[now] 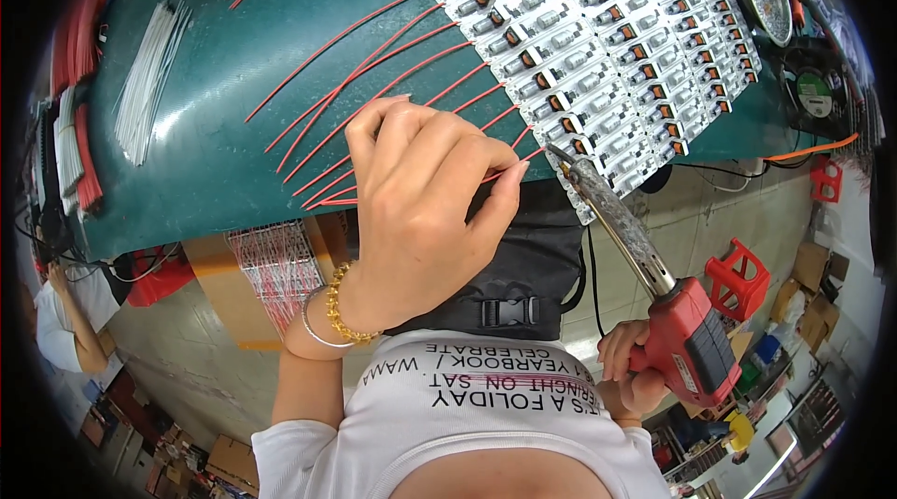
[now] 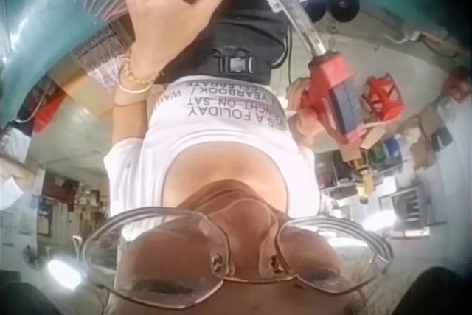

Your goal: The person solders wires to electronic components on a panel using a handheld soldering tool, moves the completed panel aside, and inserts and solders wires onto a new panel.

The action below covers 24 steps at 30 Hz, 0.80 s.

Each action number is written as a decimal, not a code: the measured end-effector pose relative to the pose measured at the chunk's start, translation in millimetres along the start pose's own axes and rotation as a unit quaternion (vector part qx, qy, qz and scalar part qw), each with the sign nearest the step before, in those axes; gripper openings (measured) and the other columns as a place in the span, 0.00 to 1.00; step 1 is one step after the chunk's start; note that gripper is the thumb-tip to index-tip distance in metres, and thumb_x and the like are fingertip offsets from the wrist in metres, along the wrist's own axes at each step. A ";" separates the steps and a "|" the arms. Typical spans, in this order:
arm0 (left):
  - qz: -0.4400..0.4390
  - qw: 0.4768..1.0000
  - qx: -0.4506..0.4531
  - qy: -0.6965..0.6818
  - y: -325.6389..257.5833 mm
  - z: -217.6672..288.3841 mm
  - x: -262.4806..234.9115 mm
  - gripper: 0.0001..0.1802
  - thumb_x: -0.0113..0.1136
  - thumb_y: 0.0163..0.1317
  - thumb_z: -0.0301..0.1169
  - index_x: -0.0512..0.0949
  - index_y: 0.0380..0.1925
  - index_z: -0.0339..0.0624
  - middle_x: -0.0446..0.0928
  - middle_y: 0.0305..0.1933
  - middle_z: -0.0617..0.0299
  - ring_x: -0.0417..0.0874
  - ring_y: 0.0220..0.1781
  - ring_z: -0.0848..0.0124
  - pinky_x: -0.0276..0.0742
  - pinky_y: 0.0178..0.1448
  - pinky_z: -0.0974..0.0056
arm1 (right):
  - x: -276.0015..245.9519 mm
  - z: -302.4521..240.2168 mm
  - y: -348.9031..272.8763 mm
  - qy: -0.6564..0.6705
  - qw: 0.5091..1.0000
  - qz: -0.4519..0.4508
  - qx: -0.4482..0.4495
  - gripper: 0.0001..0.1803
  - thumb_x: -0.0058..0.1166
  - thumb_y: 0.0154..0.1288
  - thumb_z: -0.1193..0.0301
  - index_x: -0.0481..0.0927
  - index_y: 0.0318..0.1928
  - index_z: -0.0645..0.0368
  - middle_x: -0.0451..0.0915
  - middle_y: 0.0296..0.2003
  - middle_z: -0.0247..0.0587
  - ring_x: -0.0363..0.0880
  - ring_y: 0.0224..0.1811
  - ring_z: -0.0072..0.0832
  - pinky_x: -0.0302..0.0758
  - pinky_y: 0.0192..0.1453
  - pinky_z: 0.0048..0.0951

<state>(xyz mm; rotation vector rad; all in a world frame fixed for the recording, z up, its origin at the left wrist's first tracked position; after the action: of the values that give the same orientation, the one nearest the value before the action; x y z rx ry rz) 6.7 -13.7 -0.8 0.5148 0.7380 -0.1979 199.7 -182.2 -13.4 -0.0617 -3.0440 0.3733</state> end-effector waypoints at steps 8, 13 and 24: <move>0.002 1.000 0.001 0.000 3.8 -3.1 2.1 0.09 0.68 0.43 0.23 0.76 0.22 0.44 0.75 0.25 0.66 0.73 0.32 0.67 0.63 0.55 0.53 | -10.2 10.3 -11.3 0.035 0.994 0.094 -0.040 0.46 0.51 0.53 0.35 0.62 0.57 0.64 0.64 0.10 0.27 0.64 0.11 0.21 0.64 0.18 0.23; -0.006 1.000 -0.001 0.029 2.3 0.4 -4.2 0.09 0.68 0.43 0.23 0.76 0.23 0.44 0.75 0.27 0.64 0.73 0.33 0.66 0.64 0.54 0.54 | 7.6 -4.8 10.9 0.027 0.998 0.052 -0.027 0.46 0.50 0.55 0.37 0.60 0.58 0.65 0.64 0.10 0.27 0.64 0.10 0.22 0.64 0.18 0.23; 0.016 0.922 0.128 0.364 110.4 -99.0 -56.5 0.13 0.61 0.48 0.27 0.75 0.35 0.38 0.73 0.35 0.57 0.72 0.41 0.58 0.68 0.45 0.58 | -9.0 -5.4 26.2 0.113 0.979 0.079 -0.153 0.37 0.47 0.65 0.48 0.58 0.58 0.70 0.62 0.11 0.30 0.60 0.08 0.20 0.62 0.15 0.23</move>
<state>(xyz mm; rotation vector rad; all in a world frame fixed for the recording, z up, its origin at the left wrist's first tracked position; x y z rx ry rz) -54.5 131.5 17.9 0.8679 1.4406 -0.0645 209.8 -156.0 -15.2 -0.3403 -2.8478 -0.0934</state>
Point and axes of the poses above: each hand's wrist, its own y-axis towards the middle knuckle, its own x-axis out of the palm, z = x × y, the point moved 6 cm from there along y, towards the middle knuckle
